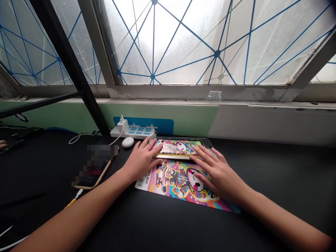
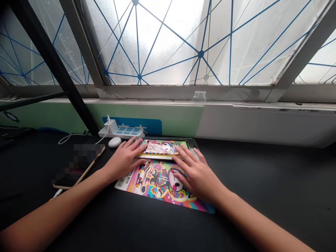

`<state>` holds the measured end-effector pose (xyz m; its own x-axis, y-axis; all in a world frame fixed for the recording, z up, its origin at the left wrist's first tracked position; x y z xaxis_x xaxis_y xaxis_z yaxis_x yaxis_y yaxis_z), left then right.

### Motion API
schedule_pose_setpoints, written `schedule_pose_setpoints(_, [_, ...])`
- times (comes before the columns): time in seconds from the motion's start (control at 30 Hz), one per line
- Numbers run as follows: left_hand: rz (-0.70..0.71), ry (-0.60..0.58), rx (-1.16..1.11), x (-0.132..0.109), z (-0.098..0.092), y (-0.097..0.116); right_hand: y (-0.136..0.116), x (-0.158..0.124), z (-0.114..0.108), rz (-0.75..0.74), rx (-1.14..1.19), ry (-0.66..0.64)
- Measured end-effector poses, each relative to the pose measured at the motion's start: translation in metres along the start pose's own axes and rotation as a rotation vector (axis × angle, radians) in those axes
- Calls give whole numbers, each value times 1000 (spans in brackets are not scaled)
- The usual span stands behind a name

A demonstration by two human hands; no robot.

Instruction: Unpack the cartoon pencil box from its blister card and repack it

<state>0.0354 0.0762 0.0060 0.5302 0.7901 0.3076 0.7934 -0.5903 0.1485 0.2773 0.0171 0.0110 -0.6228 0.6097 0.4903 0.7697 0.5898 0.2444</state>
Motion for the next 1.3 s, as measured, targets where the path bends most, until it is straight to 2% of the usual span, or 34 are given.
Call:
schedule_pose_setpoints(0.1, [52, -4, 73, 2, 1, 3, -28, -1, -14, -112, 82, 14])
schedule_pose_setpoints(0.2, [88, -22, 90, 3, 3, 0, -43, 3, -10, -156, 192, -133])
schedule_pose_setpoints(0.33, [83, -34, 110, 5, 2, -7, -40, -1, 10, -38, 249, -424])
schedule_pose_setpoints(0.43, [59, -44, 114, 6, 1, -11, -37, -7, 15, 20, 277, -511])
schedule_pose_setpoints(0.77, [22, -42, 104, 7, 0, -10, -18, -4, 13, 332, 287, -318])
schedule_pose_setpoints(0.97, [24, -22, 99, 8, 0, -10, -16, -6, 13, 370, 199, -291])
schedule_pose_setpoints(1.13, [14, -57, 148, 8, 1, -7, -17, -6, 10, 356, 142, -298])
schedule_pose_setpoints(1.3, [22, -77, 93, 9, 1, -11, -21, -3, 2, 326, 269, -244])
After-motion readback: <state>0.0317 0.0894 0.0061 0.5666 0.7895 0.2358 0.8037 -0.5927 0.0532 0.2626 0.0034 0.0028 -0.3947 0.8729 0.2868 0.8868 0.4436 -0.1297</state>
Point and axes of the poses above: each hand's wrist, its own x-axis towards the middle knuckle, its own z-axis out of the palm, y = z × x, the point moved 7 cm from there along x, towards the middle knuckle, and after that the axes turned 9 degrees about -x, right-handed, at the moved point
